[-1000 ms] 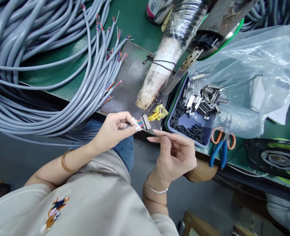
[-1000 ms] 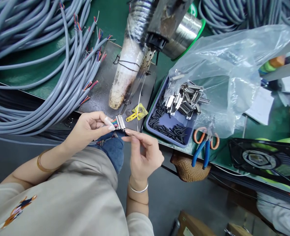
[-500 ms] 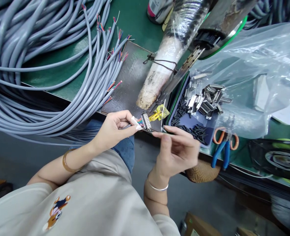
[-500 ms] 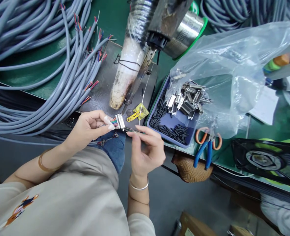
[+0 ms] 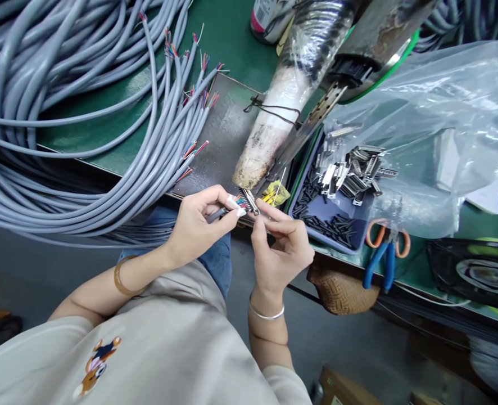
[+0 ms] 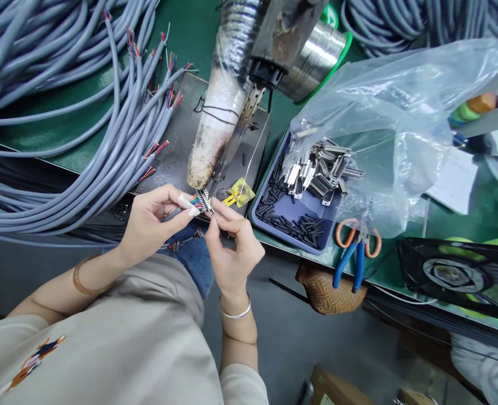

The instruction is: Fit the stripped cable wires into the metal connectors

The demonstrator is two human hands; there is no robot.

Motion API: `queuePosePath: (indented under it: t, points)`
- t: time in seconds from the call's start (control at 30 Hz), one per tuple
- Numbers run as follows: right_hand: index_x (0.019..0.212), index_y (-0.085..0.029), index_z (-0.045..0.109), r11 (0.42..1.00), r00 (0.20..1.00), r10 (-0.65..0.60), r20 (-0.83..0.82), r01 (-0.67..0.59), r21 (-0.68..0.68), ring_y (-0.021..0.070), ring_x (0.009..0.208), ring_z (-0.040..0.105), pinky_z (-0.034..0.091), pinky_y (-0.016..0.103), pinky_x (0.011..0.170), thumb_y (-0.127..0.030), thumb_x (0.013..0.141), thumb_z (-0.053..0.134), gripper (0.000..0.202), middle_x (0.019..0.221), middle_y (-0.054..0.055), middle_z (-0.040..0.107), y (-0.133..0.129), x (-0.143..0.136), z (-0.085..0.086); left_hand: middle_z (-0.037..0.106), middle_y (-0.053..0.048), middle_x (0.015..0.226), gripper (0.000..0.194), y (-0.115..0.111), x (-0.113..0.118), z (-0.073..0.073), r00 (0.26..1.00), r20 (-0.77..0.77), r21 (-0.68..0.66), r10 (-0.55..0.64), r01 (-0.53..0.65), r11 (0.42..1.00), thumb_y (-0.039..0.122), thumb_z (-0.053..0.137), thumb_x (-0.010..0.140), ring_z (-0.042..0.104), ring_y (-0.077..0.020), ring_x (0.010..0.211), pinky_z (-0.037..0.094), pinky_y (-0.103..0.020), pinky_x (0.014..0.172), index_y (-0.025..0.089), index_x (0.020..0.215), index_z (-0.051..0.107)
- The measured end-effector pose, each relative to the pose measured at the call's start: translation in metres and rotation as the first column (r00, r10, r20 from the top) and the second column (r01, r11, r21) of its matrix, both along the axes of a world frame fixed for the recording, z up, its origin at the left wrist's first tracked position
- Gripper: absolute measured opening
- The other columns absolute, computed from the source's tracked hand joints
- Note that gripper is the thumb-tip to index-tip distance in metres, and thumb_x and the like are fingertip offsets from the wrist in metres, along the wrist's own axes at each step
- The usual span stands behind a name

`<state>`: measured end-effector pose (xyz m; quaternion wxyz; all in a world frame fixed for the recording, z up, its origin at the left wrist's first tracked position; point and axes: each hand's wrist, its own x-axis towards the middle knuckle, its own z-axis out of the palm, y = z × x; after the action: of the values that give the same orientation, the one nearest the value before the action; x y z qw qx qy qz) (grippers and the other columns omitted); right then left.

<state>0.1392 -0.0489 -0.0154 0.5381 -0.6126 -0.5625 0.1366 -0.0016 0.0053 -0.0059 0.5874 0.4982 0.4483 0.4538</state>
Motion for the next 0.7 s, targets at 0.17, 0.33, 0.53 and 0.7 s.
queuePosePath:
  t: [0.17,0.33,0.53,0.7]
  points:
    - [0.088,-0.022,0.061,1.0,1.0,0.004,-0.021,-0.004,-0.005,0.0207,0.096,0.081,0.07,0.035,0.082,-0.02,0.093,0.071,0.012,0.112,0.007,0.082,0.002,0.002,-0.001,0.068,-0.003,0.075,0.014,0.0,0.002,-0.001,1.0,-0.007,0.034,0.006,-0.006,0.999,0.023,0.073,0.082,0.065,-0.0111,0.068,0.051,-0.019,0.059,0.017,0.076,0.062]
    - [0.088,-0.022,0.064,0.999,1.0,0.002,-0.03,-0.001,0.035,0.019,0.098,0.081,0.069,0.03,0.08,-0.016,0.092,0.073,0.011,0.109,0.005,0.082,0.006,0.004,-0.004,0.064,-0.001,0.07,0.014,0.002,0.007,-0.003,0.997,-0.045,0.136,0.065,-0.058,0.989,0.02,0.071,0.082,0.063,-0.0113,0.067,0.047,-0.017,0.054,0.017,0.073,0.06]
    - [0.088,-0.022,0.066,1.0,1.0,0.001,-0.018,-0.001,0.015,0.019,0.09,0.081,0.069,0.03,0.075,-0.02,0.092,0.073,0.009,0.11,0.006,0.082,0.012,0.006,-0.003,0.059,0.003,0.065,0.012,0.005,0.01,-0.004,0.989,-0.115,0.216,0.091,-0.065,0.974,0.016,0.068,0.081,0.05,-0.0059,0.052,0.037,-0.016,0.047,0.017,0.073,0.059]
    - [0.089,-0.021,0.068,0.999,1.0,-0.003,0.006,0.002,0.042,0.0215,0.099,0.081,0.068,0.033,0.079,-0.018,0.091,0.075,0.008,0.109,0.006,0.082,0.017,0.006,0.0,0.055,0.006,0.062,0.013,0.007,0.013,-0.001,0.986,-0.122,0.275,0.114,-0.077,0.958,0.015,0.067,0.082,0.038,-0.0028,0.045,0.03,-0.016,0.043,0.017,0.074,0.058]
